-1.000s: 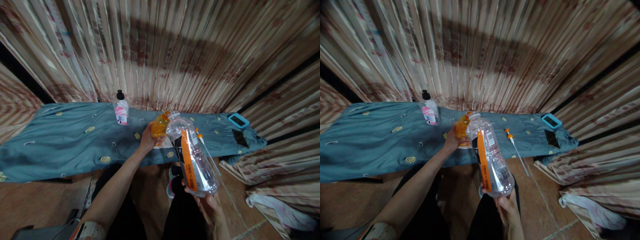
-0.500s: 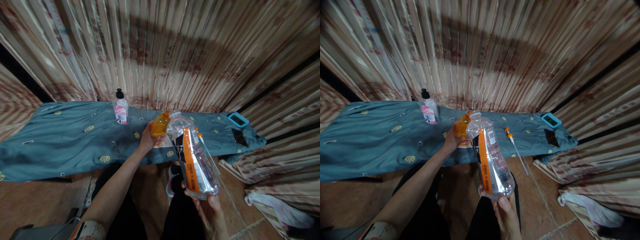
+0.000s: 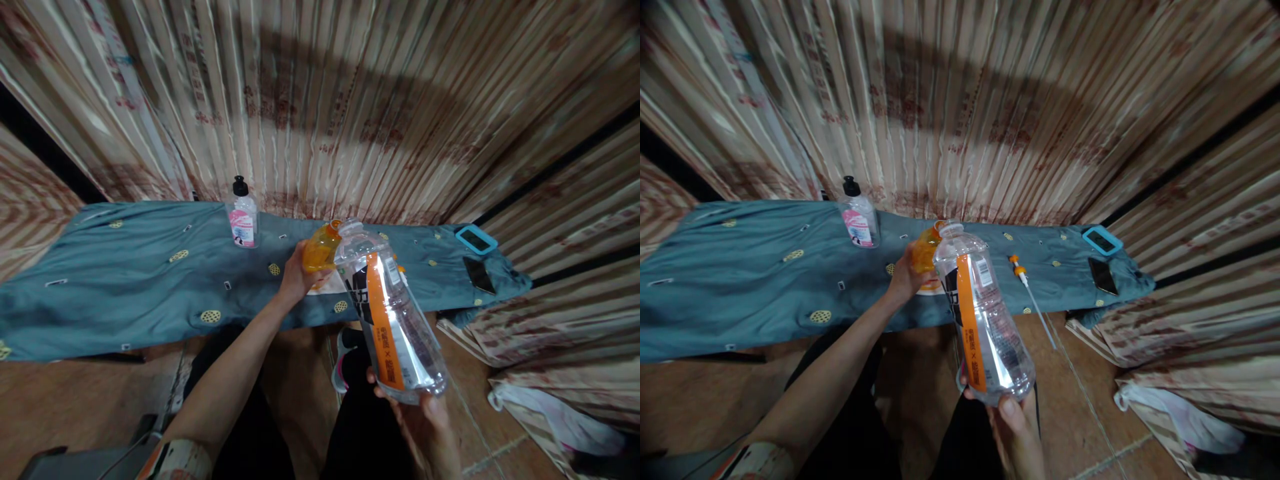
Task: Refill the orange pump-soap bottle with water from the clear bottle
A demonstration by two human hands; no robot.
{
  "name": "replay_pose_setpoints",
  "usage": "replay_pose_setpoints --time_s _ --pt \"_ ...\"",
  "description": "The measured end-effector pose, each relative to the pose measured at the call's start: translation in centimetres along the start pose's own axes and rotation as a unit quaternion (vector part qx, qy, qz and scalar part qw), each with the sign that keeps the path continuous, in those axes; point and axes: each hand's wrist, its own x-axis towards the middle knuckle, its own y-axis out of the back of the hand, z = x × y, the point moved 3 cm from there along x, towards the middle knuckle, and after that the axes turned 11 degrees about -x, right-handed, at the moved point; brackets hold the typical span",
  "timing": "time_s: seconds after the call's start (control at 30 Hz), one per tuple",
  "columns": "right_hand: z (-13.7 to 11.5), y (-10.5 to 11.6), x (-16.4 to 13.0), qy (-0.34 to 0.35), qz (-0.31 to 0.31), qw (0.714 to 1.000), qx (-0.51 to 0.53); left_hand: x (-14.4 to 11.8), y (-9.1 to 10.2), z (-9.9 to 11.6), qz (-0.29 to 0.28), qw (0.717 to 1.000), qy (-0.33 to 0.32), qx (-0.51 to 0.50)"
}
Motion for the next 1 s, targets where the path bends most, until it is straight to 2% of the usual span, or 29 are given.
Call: replay_pose_setpoints --time_s 0.27,0.47,0.73,1.0 --pt "-0.9 -0.4 -0.3 -0.001 -0.001 0.999 -0.039 0.1 0.0 -0.2 0.000 1.000 -0.010 0.007" --pt "-2.0 -1.2 -0.5 0.044 -0.016 0.996 -0.070 0.1 0.0 0.0 -0.008 1.000 -0.004 0.011" --pt "-1.9 -0.8 -0.5 0.030 -0.008 0.996 -0.079 0.0 0.0 0.4 -0.006 1.000 0.005 0.007" --pt "-2.2 -1.3 -0.5 0.039 -0.009 0.995 -0.096 0.1 0.0 0.7 -0.008 1.000 0.004 0.012"
